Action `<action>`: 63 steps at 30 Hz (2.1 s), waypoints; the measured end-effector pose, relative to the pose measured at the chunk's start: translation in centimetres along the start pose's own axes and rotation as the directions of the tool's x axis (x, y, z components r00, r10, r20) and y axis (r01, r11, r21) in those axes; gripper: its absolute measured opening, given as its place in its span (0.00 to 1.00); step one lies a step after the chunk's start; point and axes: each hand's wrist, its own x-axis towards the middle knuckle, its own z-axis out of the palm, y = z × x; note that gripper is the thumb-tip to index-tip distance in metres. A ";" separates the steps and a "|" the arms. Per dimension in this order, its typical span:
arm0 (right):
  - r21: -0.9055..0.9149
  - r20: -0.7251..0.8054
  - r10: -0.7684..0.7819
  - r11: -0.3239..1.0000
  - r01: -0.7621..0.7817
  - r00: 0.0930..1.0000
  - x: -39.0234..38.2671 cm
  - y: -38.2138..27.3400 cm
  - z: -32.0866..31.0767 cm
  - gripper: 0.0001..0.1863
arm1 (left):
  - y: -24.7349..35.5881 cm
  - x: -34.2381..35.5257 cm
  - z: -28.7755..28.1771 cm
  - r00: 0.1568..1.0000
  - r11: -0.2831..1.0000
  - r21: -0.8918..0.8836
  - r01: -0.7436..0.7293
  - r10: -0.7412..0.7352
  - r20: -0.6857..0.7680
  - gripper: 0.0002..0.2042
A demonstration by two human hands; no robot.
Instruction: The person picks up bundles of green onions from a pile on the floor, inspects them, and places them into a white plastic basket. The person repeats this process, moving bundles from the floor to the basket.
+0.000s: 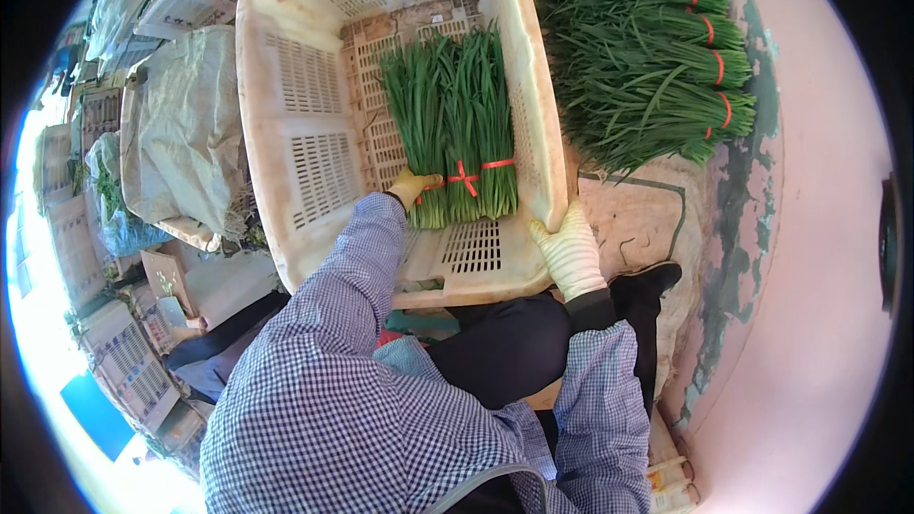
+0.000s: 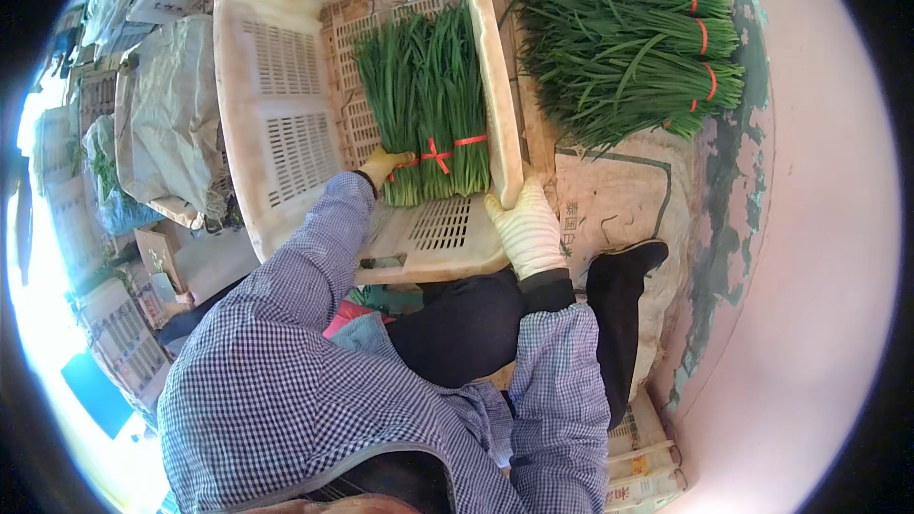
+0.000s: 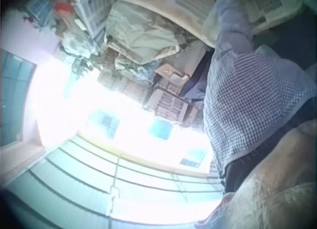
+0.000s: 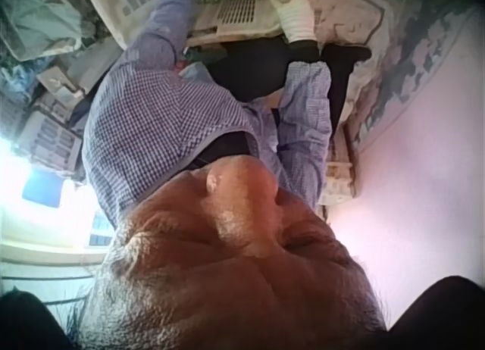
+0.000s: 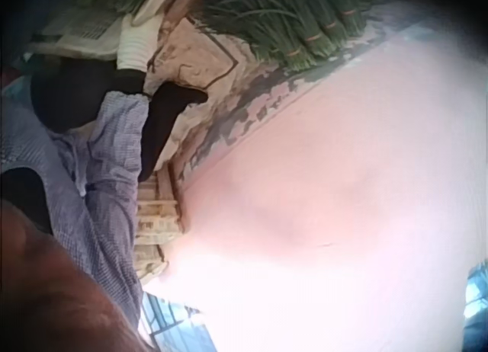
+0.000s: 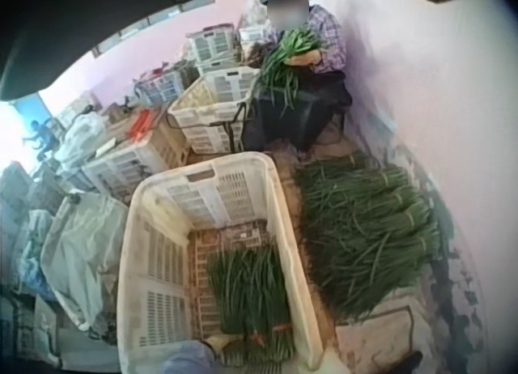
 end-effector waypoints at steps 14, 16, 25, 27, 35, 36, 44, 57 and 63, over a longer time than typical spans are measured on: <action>0.070 0.005 0.021 0.997 -0.021 1.000 -0.2 -1.2 -1.0 0.32 | 5.9 -0.7 -2.3 0.996 0.694 0.719 0.032 0.035 -0.077 0.27; 0.055 -0.013 -0.016 0.998 0.016 1.000 -0.4 -2.0 -1.1 0.32 | 9.2 -2.0 -4.4 0.906 0.700 0.685 -0.203 0.400 -0.141 0.24; 0.357 0.085 -0.135 0.929 0.096 0.987 -1.3 0.4 -3.2 0.41 | 34.6 -20.0 16.6 0.464 0.349 0.358 -0.866 0.827 0.316 0.15; 0.314 0.021 -0.166 0.937 0.151 0.986 -4.2 2.9 -4.9 0.38 | 36.1 -19.2 21.7 0.414 0.177 0.462 -0.869 0.771 0.484 0.24; 0.091 -0.193 0.120 0.990 -0.104 0.974 -15.3 14.1 -11.7 0.27 | 37.0 -13.7 34.8 0.603 -0.195 0.842 -0.503 0.619 0.504 0.54; 0.112 -0.213 0.151 0.985 -0.130 0.965 -15.5 14.8 -11.8 0.26 | 36.8 -12.5 35.5 0.609 -0.206 0.857 -0.472 0.627 0.486 0.56; -0.170 -0.214 -0.117 0.982 0.081 0.970 -14.2 13.6 -12.3 0.27 | 37.2 -5.6 39.5 0.644 -0.122 0.928 -0.353 0.687 0.335 0.59; -0.231 -0.201 -0.108 0.971 0.060 0.973 -14.8 14.1 -12.0 0.26 | 40.5 -6.1 38.7 0.656 -0.059 0.812 -0.581 0.556 0.510 0.33; -0.161 -0.210 -0.058 0.987 0.024 0.976 -15.1 14.8 -11.8 0.25 | 40.7 -12.8 35.7 0.518 -0.242 0.659 -0.712 0.453 0.726 0.28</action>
